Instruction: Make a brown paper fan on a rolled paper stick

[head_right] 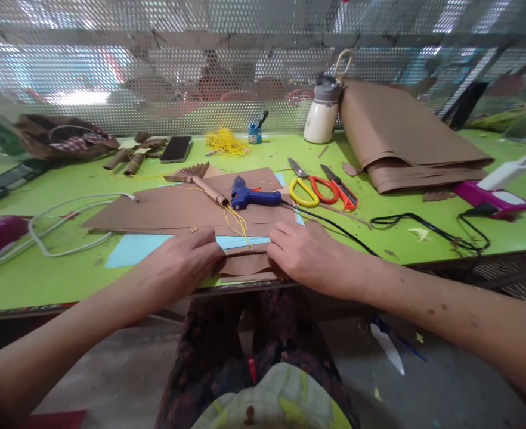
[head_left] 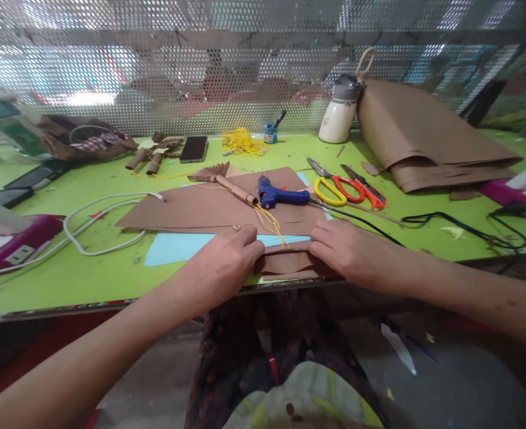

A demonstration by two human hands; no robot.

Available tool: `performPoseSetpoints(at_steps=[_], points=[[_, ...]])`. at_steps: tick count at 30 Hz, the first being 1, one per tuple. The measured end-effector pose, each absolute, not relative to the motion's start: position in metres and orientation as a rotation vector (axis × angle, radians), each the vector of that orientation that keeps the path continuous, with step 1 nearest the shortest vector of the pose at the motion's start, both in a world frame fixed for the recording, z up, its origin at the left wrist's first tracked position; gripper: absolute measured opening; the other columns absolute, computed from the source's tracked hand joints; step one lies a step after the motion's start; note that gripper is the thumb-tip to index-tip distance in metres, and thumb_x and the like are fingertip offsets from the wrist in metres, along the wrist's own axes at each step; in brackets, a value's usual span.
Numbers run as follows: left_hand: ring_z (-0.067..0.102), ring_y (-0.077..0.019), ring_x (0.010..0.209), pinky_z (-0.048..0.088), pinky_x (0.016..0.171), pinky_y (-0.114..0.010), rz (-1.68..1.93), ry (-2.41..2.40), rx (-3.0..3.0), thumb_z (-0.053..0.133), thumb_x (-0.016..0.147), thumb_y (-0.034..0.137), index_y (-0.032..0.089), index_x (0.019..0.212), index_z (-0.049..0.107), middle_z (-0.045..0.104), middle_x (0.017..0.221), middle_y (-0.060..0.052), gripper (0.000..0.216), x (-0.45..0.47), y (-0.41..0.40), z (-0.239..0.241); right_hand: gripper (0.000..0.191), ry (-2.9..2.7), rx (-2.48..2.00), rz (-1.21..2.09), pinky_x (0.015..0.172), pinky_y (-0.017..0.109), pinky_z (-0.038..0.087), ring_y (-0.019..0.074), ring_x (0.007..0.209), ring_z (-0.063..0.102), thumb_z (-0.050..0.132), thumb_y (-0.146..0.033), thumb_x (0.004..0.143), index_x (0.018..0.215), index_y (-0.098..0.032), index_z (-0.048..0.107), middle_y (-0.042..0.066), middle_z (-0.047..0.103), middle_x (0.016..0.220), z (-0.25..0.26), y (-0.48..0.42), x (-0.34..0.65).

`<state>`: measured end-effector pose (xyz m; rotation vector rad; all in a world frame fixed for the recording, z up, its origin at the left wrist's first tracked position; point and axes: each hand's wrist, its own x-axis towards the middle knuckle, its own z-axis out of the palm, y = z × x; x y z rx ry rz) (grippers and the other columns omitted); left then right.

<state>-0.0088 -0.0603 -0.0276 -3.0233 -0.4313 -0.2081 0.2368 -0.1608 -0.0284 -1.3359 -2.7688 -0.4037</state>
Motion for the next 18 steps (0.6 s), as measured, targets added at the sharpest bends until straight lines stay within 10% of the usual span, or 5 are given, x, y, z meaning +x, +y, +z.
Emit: performPoseSetpoints(at_steps=[11, 18], points=[[0.053, -0.0135, 0.071, 0.037, 0.065, -0.024, -0.33, -0.504, -3.38, 0.047, 0.087, 0.023, 0.015, 0.079, 0.064, 0.058, 0.078, -0.004, 0.021, 0.005, -0.053, -0.001, 0.021, -2.869, -1.131, -0.695, 0.066, 0.034, 0.03, 0.0209, 0.074, 0.042, 0.044, -0.013, 0.09, 0.075, -0.014, 0.058, 0.009, 0.055, 0.076, -0.006, -0.164, 0.23], [0.033, -0.0087, 0.05, 0.026, 0.048, -0.023, -0.074, -0.739, -3.794, 0.037, 0.09, 0.042, 0.016, 0.055, 0.043, 0.036, 0.053, 0.003, 0.044, 0.029, -0.055, 0.024, 0.025, -2.801, -1.208, -0.744, 0.067, 0.035, 0.035, 0.0217, 0.073, 0.041, 0.039, -0.01, 0.089, 0.074, -0.015, 0.059, 0.01, 0.054, 0.076, 0.024, -0.176, 0.22]])
